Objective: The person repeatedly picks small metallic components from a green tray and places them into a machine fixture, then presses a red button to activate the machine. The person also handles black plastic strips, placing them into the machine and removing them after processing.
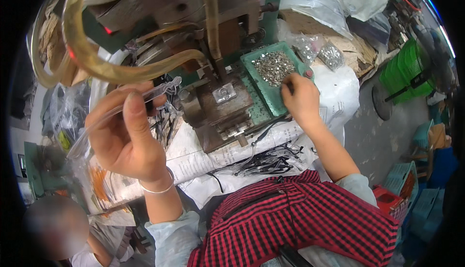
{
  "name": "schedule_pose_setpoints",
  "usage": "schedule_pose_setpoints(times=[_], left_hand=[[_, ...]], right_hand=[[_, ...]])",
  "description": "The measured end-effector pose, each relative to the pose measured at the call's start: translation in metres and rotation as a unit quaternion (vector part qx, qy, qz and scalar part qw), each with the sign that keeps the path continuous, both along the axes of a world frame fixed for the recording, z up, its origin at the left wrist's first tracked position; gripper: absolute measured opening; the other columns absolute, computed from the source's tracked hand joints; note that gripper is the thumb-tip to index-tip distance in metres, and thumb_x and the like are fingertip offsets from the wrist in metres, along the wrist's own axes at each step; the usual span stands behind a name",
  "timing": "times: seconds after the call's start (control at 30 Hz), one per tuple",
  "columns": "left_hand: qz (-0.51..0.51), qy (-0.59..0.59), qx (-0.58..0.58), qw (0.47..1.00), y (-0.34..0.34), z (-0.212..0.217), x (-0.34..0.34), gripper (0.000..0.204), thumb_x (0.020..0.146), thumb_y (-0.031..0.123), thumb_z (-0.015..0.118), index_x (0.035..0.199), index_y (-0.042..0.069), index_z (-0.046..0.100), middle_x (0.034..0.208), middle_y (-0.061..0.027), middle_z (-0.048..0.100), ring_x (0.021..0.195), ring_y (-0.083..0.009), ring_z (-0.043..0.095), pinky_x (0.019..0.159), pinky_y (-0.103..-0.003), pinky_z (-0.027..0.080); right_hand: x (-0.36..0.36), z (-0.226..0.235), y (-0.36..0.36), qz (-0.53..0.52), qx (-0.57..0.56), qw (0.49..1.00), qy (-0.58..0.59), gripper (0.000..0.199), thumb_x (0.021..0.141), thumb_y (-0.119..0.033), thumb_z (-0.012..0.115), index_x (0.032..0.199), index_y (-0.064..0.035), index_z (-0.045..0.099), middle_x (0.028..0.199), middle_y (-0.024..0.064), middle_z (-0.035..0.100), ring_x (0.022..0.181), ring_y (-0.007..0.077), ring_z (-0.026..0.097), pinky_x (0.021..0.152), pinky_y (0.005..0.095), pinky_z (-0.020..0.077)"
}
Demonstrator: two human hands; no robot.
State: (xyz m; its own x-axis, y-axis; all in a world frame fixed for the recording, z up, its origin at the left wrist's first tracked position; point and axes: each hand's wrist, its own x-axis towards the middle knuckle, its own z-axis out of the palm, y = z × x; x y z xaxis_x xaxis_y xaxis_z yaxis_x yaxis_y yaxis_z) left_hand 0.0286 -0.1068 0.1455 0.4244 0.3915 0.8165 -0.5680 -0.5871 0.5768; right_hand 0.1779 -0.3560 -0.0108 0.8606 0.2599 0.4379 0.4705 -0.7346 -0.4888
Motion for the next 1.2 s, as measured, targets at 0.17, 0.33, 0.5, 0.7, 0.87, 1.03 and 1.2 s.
schedule_pose_setpoints(times=[0.17, 0.33, 0.5, 0.7, 0.87, 1.03, 1.2], left_hand=[[-0.043, 0.012, 0.035, 0.998, 0.006, 0.0, -0.004, 0.017, 0.098, -0.002, 0.064, 0.112, -0.005, 0.054, 0.1, -0.0255, 0.069, 0.08, -0.0233, 0.07, 0.069, -0.032, 0.063], [-0.061, 0.01, -0.078, 0.995, -0.015, -0.031, -0.03, 0.012, 0.099, 0.0, 0.062, 0.109, -0.003, 0.056, 0.098, -0.024, 0.069, 0.075, -0.024, 0.07, 0.068, -0.033, 0.062], [-0.051, 0.007, -0.102, 0.993, -0.009, -0.019, -0.025, 0.011, 0.099, 0.002, 0.063, 0.107, -0.002, 0.056, 0.099, -0.0221, 0.069, 0.074, -0.0215, 0.069, 0.067, -0.03, 0.06], [-0.035, 0.012, -0.106, 0.994, 0.002, 0.003, -0.008, 0.01, 0.099, 0.0, 0.065, 0.107, -0.004, 0.059, 0.099, -0.0202, 0.069, 0.078, -0.0227, 0.071, 0.068, -0.029, 0.061], [-0.03, 0.022, -0.03, 0.999, -0.002, -0.007, -0.012, 0.013, 0.098, 0.001, 0.068, 0.106, -0.005, 0.06, 0.094, -0.0184, 0.069, 0.08, -0.0248, 0.072, 0.071, -0.033, 0.062], [0.024, 0.058, 0.388, 0.919, -0.028, -0.046, -0.01, 0.02, 0.077, 0.003, 0.076, 0.097, 0.007, 0.075, 0.101, -0.0099, 0.077, 0.062, -0.0141, 0.061, 0.053, -0.027, 0.044], [0.026, 0.025, 0.407, 0.913, -0.033, -0.069, 0.006, 0.029, 0.073, 0.002, 0.086, 0.099, 0.008, 0.075, 0.096, -0.0104, 0.077, 0.055, -0.015, 0.061, 0.048, -0.027, 0.044]], right_hand=[[0.005, 0.016, 0.001, -0.002, 0.123, 0.989, -0.077, 0.01, 0.088, -0.004, 0.071, 0.098, -0.0024, 0.074, 0.093, 0.0129, 0.072, 0.087, 0.0284, 0.069, 0.08, 0.0385, 0.0535], [-0.024, 0.064, 0.047, 0.112, 0.428, 0.881, 0.169, 0.016, 0.089, -0.002, 0.072, 0.104, -0.0006, 0.076, 0.101, 0.0085, 0.075, 0.094, 0.0159, 0.069, 0.083, 0.031, 0.0524], [-0.049, 0.082, 0.09, 0.238, 0.353, 0.903, 0.058, 0.018, 0.085, 0.002, 0.074, 0.101, 0.0005, 0.069, 0.1, 0.0062, 0.072, 0.098, 0.0159, 0.068, 0.089, 0.0304, 0.0521], [-0.058, 0.088, 0.096, 0.257, 0.479, 0.814, 0.205, 0.043, 0.087, 0.003, 0.073, 0.126, 0.0028, 0.054, 0.115, 0.0108, 0.069, 0.102, 0.0149, 0.068, 0.091, 0.0289, 0.0516], [-0.067, 0.114, 0.073, 0.278, 0.469, 0.78, 0.308, 0.052, 0.089, 0.004, 0.067, 0.138, 0.0037, 0.05, 0.126, 0.0129, 0.067, 0.112, 0.0192, 0.067, 0.098, 0.0325, 0.051], [-0.033, 0.083, 0.037, 0.228, 0.245, 0.934, 0.124, 0.033, 0.093, 0.002, 0.058, 0.126, 0.0032, 0.066, 0.124, 0.0141, 0.071, 0.117, 0.0227, 0.068, 0.103, 0.0347, 0.0496], [-0.012, 0.005, -0.017, 0.161, 0.078, 0.981, 0.07, 0.025, 0.09, -0.001, 0.059, 0.111, -0.0042, 0.073, 0.105, 0.016, 0.075, 0.103, 0.0363, 0.071, 0.091, 0.0425, 0.0549]])
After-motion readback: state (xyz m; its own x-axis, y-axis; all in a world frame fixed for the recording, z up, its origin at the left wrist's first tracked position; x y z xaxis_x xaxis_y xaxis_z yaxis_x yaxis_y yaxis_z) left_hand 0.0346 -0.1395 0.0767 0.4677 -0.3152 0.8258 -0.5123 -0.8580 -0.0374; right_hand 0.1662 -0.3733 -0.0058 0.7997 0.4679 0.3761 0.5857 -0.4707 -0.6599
